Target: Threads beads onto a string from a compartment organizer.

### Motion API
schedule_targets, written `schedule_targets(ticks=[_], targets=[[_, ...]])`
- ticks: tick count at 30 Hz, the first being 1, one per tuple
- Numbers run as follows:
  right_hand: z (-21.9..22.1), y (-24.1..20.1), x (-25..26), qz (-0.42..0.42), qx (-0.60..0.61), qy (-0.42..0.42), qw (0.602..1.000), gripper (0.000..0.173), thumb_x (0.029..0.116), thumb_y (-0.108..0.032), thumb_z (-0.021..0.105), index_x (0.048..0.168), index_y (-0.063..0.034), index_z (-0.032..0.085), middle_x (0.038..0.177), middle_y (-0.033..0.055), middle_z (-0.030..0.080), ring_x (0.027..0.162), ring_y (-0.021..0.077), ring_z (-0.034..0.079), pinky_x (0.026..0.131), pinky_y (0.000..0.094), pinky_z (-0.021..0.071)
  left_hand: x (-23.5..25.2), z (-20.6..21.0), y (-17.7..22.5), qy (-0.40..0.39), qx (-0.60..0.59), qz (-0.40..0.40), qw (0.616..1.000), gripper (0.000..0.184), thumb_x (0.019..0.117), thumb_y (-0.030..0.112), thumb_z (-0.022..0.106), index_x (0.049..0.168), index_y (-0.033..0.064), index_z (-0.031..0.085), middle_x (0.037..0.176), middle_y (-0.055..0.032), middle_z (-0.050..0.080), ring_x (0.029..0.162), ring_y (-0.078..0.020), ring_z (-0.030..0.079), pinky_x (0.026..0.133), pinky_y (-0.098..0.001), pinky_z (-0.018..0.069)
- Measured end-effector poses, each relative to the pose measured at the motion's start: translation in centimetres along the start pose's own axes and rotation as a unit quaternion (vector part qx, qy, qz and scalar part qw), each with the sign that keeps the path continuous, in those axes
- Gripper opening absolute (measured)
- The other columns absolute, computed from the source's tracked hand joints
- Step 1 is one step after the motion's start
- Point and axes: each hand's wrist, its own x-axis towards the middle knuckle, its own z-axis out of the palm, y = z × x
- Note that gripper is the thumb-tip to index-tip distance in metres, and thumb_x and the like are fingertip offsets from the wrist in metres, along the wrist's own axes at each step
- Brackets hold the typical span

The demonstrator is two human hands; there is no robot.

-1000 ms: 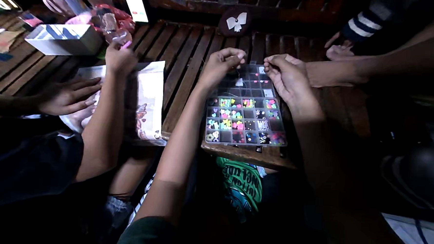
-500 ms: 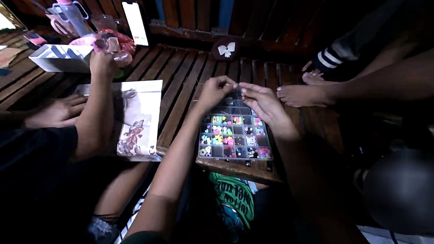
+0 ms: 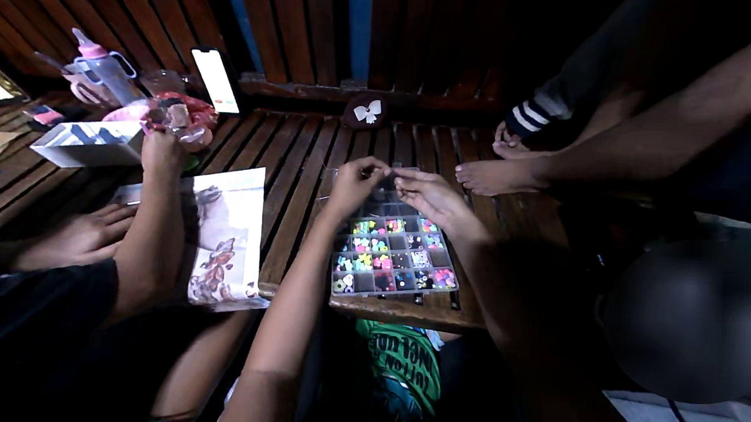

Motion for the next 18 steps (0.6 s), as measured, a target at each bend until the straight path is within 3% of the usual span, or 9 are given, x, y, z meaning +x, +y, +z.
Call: schedule_targets(ticks=[5, 14, 18], targets=[[-0.16, -0.21, 0.11, 0.013, -0.034, -0.015, 0.999, 0.02, 0.1037, -0.002, 0.052, 0.119, 0.0, 0.065, 0.09, -0.0005, 0.063, 0.075, 0.0063, 0.061, 0.076, 0.0224, 0.0542, 0.09, -0.3, -0.14, 0.031, 0.028, 0.006, 0.999, 0.018, 0.1005, 0.012, 0.062, 0.108, -0.0025, 0.071, 0.099, -0.0124, 0.071, 0.086, -0.0118, 0.066, 0.081, -0.0293, 0.0545], [0.14, 0.0, 0.39, -0.022, 0.006, -0.032, 0.999, 0.023, 0.1062, -0.005, 0.049, 0.125, -0.0016, 0.062, 0.092, -0.0017, 0.062, 0.078, 0.0052, 0.06, 0.079, 0.0214, 0.0538, 0.4, -0.04, -0.7, -0.008, 0.022, 0.019, 1.0, 0.015, 0.0985, 0.012, 0.066, 0.105, -0.0001, 0.073, 0.095, -0.0074, 0.072, 0.082, -0.0053, 0.065, 0.079, -0.0243, 0.0535], [0.16, -0.08, 0.25, -0.027, 0.009, -0.03, 0.999, 0.021, 0.1055, -0.004, 0.051, 0.122, -0.0006, 0.063, 0.091, -0.0015, 0.062, 0.076, 0.0049, 0.061, 0.078, 0.0209, 0.0544, 0.37, -0.11, -0.68, -0.023, 0.015, 0.005, 1.0, 0.014, 0.0982, 0.012, 0.067, 0.104, 0.0012, 0.073, 0.094, -0.0043, 0.071, 0.082, -0.0025, 0.064, 0.079, -0.0221, 0.0527]])
